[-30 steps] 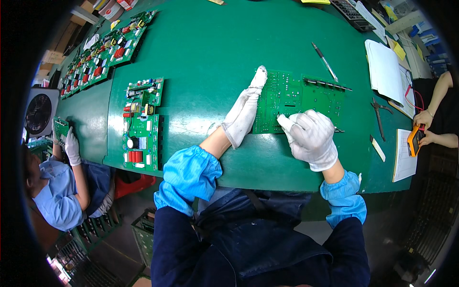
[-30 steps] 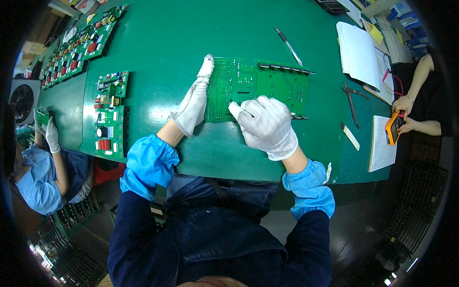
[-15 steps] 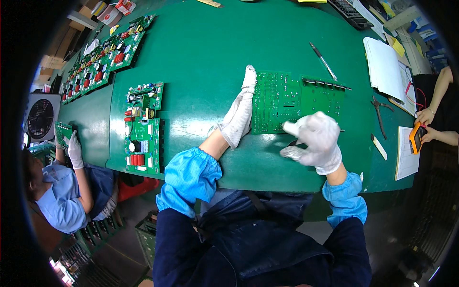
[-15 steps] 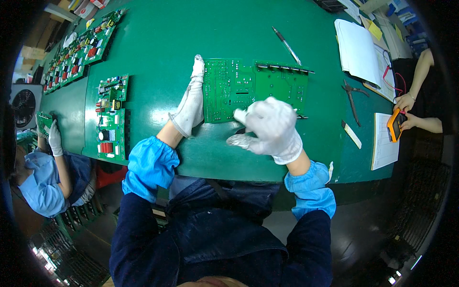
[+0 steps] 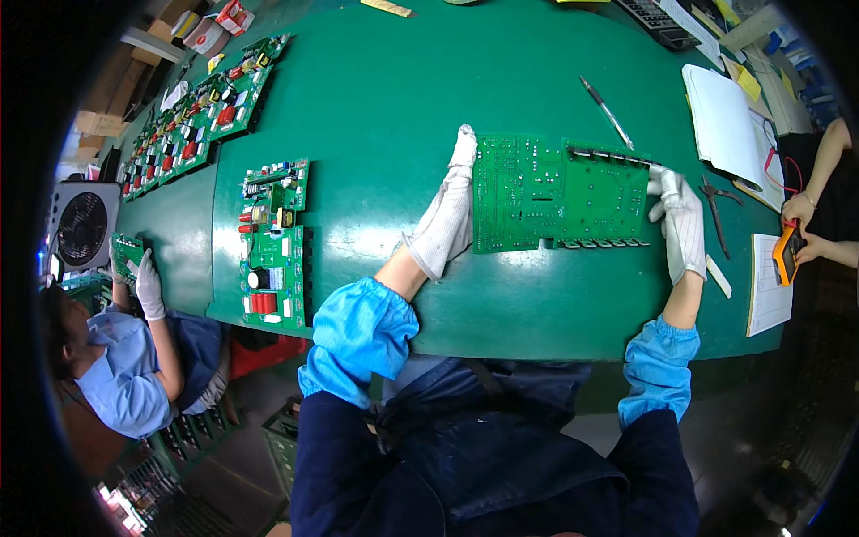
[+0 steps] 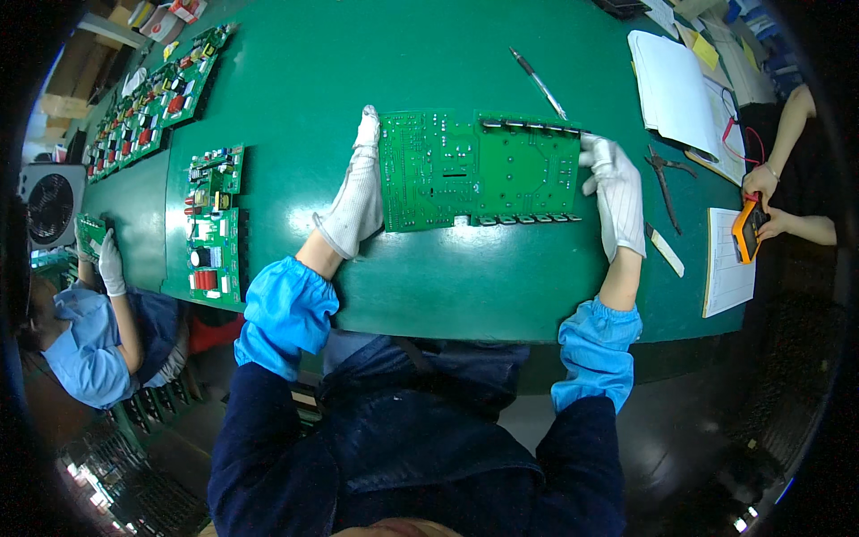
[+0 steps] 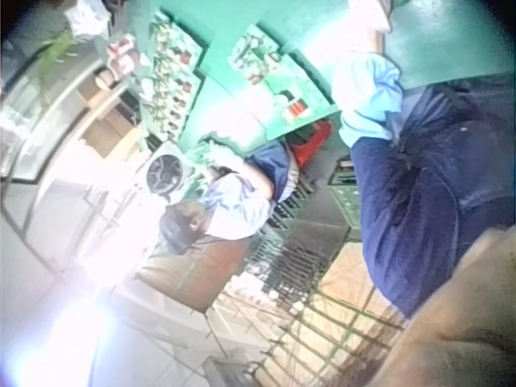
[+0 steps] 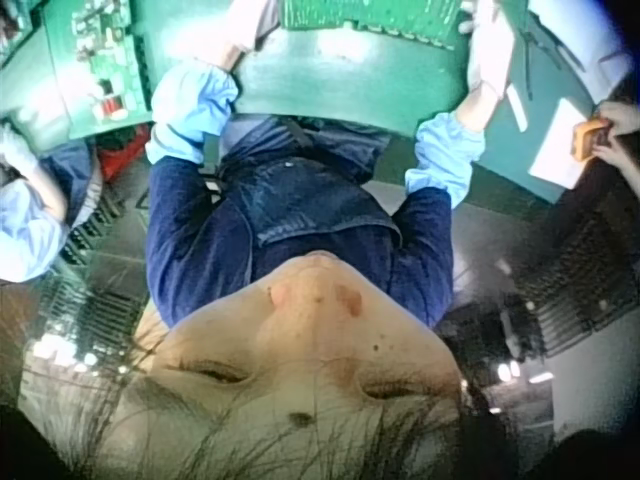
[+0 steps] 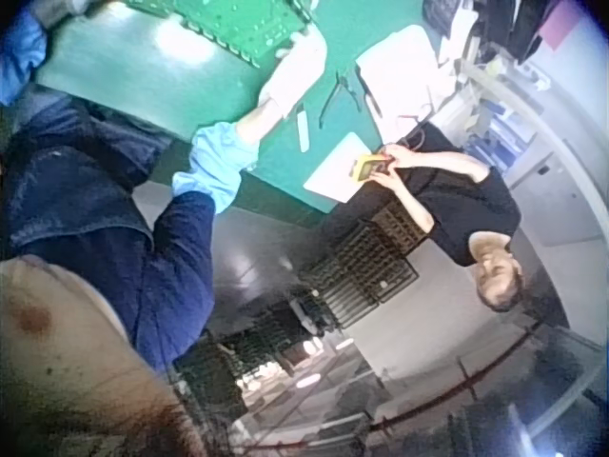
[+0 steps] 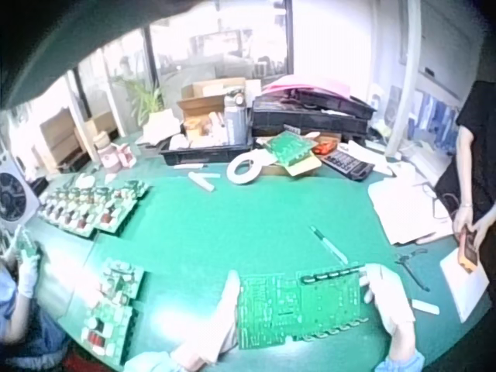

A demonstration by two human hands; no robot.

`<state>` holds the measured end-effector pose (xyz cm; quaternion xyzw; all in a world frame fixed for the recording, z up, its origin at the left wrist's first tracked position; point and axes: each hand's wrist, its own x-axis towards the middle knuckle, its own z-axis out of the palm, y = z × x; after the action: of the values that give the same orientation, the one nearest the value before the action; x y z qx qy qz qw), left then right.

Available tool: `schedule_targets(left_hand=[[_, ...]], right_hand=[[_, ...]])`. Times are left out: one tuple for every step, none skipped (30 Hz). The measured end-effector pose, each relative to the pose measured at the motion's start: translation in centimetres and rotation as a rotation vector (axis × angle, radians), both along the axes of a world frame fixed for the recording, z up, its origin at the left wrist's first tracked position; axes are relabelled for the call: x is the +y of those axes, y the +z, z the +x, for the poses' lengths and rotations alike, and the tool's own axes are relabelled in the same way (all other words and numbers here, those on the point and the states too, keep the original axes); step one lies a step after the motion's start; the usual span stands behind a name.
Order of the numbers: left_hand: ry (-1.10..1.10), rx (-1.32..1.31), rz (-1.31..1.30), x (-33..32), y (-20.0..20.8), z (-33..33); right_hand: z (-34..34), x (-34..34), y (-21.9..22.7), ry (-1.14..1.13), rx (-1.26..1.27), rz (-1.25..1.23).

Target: The person assembles electronic components onto a printed circuit board by hand, using pliers to secure the components.

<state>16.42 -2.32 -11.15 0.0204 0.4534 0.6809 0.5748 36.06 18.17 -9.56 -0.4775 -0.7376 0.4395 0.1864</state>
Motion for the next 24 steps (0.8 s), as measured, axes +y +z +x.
schedule_targets(left_hand=[[-0.007, 0.004, 0.017, -0.1, -0.1, 0.0], [-0.014, 0.008, 0.034, -0.2, -0.2, -0.1], [-0.016, 0.012, 0.035, -0.3, -0.5, -0.1], [-0.027, -0.01, 0.04, -0.4, -0.7, -0.2], [-0.038, -0.032, 0.046, -0.4, -0.8, -0.3], [-0.038, -0.03, 0.046, -0.5, -0.6, -0.2], [-0.045, -0.014, 0.05, -0.6, -0.3, -0.2], [-0.051, 0.002, 0.055, -0.6, -0.1, -0.1], [-0.053, 0.003, 0.057, -0.5, -0.2, -0.2], [-0.044, 0.013, 0.057, -0.4, -0.6, -0.4], [-0.036, 0.024, 0.057, -0.4, -0.8, -0.5], [-0.034, 0.026, 0.056, -0.4, -0.9, -0.5], [-0.034, 0.003, 0.061, -0.5, -1.0, -0.6], [-0.033, -0.02, 0.065, -0.5, -1.1, -0.6], [-0.034, -0.019, 0.066, -0.5, -1.3, -0.7], [-0.036, -0.024, 0.078, -0.5, -1.5, -0.7], [-0.039, -0.028, 0.091, -0.4, -1.6, -0.8], [-0.039, -0.026, 0.091, -0.5, -1.5, -0.8], [-0.049, -0.026, 0.098, -0.5, -1.4, -0.8], [-0.059, -0.025, 0.106, -0.6, -1.3, -0.7], [-0.059, -0.025, 0.106, -0.6, -1.1, -0.7], [-0.054, -0.02, 0.089, -0.6, -1.0, -0.6], [-0.048, -0.016, 0.073, -0.6, -0.8, -0.6], [-0.048, -0.015, 0.073, -0.5, -0.7, -0.5]], right_hand=[[-0.2, -0.1, 0.2, 0.014, -0.108, -0.093], [-0.4, -0.6, 0.3, 0.061, -0.103, -0.081], [-0.5, -0.9, 0.3, 0.059, -0.1, -0.08], [-0.5, -1.2, 0.2, 0.041, -0.032, -0.06], [-0.5, -1.3, 0.1, 0.023, 0.035, -0.038], [-0.3, -0.9, 0.0, 0.033, 0.032, -0.044], [-0.2, -0.9, -0.2, 0.033, 0.035, -0.044], [-0.1, -0.9, -0.2, 0.016, 0.059, -0.047], [-0.1, -0.9, -0.2, -0.004, 0.083, -0.048], [0.1, -0.7, -0.7, -0.021, 0.108, -0.031], [0.3, -0.5, -0.9, -0.022, 0.109, -0.029], [0.3, -0.5, -1.0, -0.034, 0.148, -0.039], [0.2, -0.6, -0.9, -0.046, 0.186, -0.049], [0.0, -0.8, -0.7, -0.055, 0.226, -0.067], [0.1, -0.8, -0.6, -0.055, 0.227, -0.066], [0.1, -0.9, -0.5, -0.069, 0.225, -0.083], [0.2, -0.8, -0.5, -0.082, 0.224, -0.1], [0.2, -0.8, -0.5, -0.081, 0.226, -0.1], [0.2, -0.8, -0.6, -0.07, 0.267, -0.104], [0.2, -0.8, -0.7, -0.058, 0.308, -0.107], [0.2, -0.8, -0.7, -0.058, 0.309, -0.107], [0.3, -0.8, -0.7, -0.058, 0.323, -0.123], [0.3, -0.7, -0.7, -0.057, 0.338, -0.138], [0.4, -0.7, -0.7, -0.057, 0.338, -0.138]])
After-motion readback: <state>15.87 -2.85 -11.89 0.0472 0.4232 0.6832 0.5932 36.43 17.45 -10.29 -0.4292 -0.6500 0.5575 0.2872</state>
